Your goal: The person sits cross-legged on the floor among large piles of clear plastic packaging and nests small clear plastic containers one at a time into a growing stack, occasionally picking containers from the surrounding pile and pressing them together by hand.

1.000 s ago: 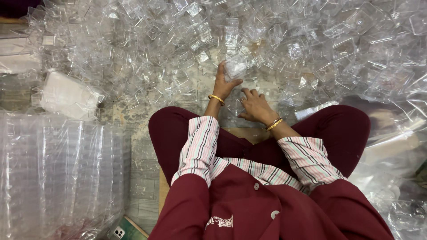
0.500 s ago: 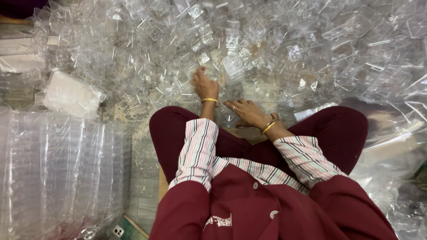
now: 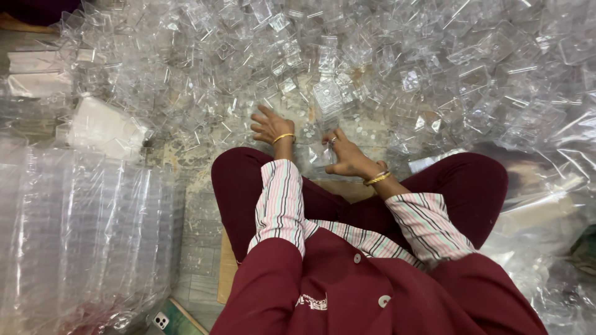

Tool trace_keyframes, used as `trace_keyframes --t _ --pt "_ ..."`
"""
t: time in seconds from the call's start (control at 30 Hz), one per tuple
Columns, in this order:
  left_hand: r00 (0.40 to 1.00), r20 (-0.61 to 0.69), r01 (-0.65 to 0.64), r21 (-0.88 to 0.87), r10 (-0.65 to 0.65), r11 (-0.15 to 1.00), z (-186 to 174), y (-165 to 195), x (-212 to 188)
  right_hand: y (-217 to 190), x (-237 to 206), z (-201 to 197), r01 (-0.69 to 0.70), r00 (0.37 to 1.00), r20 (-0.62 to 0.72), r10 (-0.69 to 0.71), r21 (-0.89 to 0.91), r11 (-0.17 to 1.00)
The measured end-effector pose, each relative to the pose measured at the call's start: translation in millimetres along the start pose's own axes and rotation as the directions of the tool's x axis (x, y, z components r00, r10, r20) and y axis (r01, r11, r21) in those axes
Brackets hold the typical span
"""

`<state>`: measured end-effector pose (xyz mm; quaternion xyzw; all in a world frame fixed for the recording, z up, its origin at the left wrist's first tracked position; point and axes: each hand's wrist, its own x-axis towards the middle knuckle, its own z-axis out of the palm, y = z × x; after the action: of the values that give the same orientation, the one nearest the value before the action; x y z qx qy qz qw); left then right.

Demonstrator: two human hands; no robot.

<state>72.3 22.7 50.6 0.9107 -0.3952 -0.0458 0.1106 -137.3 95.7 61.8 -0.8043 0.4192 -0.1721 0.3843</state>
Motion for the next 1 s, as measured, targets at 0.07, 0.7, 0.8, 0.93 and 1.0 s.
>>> trace_keyframes --t 0.07,0.7,0.8,0.93,1.0 --pt "0.999 0.0 -0.046 0.095 0.046 0.994 -4 0 2 -12 -19 -13 -0.097 0.993 -0.042 0.106 0.183 0.978" --pt "0.963 -0.101 -0.268 -0.322 0.249 0.908 -18 -4 -7 1 -52 -56 -0.054 0.9 -0.252 0.355 0.744 0.666" --pt "0.895 -0.163 -0.394 -0.727 0.416 0.563 -40 -12 -15 1 -50 -54 -0.085 0.911 -0.24 0.336 0.688 0.721" --pt "0.768 0.083 -0.02 -0.988 0.635 0.153 -71 -18 -16 -2 -48 -57 -0.139 0.92 -0.175 0.349 0.688 0.712" --pt "0.659 0.201 0.126 -0.979 0.725 0.157 -82 -21 -20 -5 -48 -59 -0.181 0.951 -0.052 0.303 0.703 0.688"
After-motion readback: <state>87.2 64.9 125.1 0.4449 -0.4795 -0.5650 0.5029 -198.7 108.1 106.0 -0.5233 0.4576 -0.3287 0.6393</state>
